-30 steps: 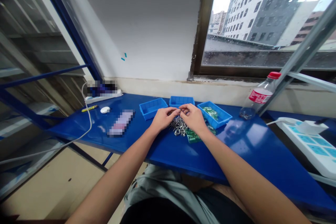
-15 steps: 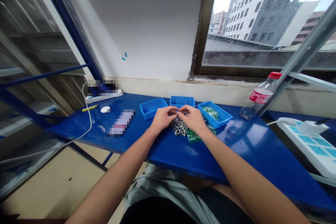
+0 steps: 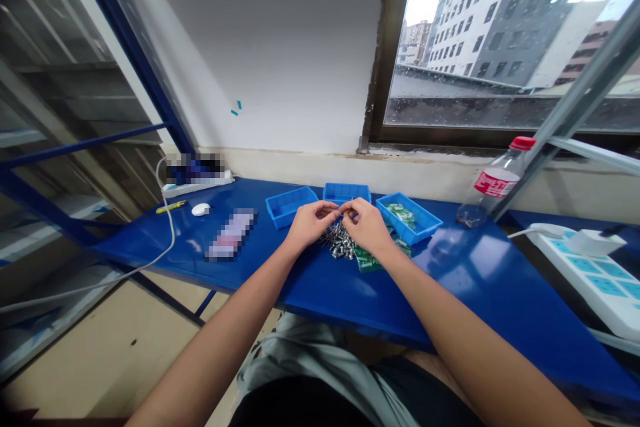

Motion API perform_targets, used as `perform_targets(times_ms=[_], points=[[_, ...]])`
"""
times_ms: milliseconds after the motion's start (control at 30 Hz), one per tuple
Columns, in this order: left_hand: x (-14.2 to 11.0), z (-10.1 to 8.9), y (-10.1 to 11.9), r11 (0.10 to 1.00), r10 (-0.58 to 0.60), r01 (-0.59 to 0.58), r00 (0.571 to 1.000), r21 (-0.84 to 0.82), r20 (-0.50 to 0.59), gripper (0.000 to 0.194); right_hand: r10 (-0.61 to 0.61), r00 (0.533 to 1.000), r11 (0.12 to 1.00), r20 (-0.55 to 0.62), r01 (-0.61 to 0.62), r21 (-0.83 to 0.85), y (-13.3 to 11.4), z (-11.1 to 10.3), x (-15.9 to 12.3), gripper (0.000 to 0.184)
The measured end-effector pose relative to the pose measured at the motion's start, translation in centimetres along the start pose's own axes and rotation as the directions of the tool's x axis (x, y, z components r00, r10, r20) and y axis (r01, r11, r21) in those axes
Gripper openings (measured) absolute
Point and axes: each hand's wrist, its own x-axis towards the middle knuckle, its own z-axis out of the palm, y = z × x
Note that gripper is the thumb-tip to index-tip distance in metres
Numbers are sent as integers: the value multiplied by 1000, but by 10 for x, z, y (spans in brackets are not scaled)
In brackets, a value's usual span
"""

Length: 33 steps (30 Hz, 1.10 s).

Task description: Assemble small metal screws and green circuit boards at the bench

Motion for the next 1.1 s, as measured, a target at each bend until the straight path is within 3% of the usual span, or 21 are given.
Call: perform_targets(times_ms=[133,267,400,500,800,967,1100], points=[[-1,-1,3,994,17,-18,1000,105,13,15,21,1000,1000,-9,-21,-12,5,1,0,17],[0,-2,0,999,-5,9,997,47,-74,18,-77,993,990,92,86,-108,4,-1,-1,15],[1,-3,1,999,-37,36,993,-10,-116,21,-264,908,948,325,307,-88,-2,0,-6,10],[0,-2,2,999,-38,37,993,-8,-111,20,-317,857,926,406,373,-64,-5,5,-7,9],[-1,-2,2,1000,-29,29,995,-10,-95,20,-198,895,902,399,326,-282,-12,9,-6,16],[-1,-2,2,1000,-20,21,995,6,-98,20,-181,921,917,344,284,-278,-10,9,-7,16],[0,-3,1,1000,-1,4,993,20,-115,21,-130,972,976,197,161,-147,-4,11,-5,21]])
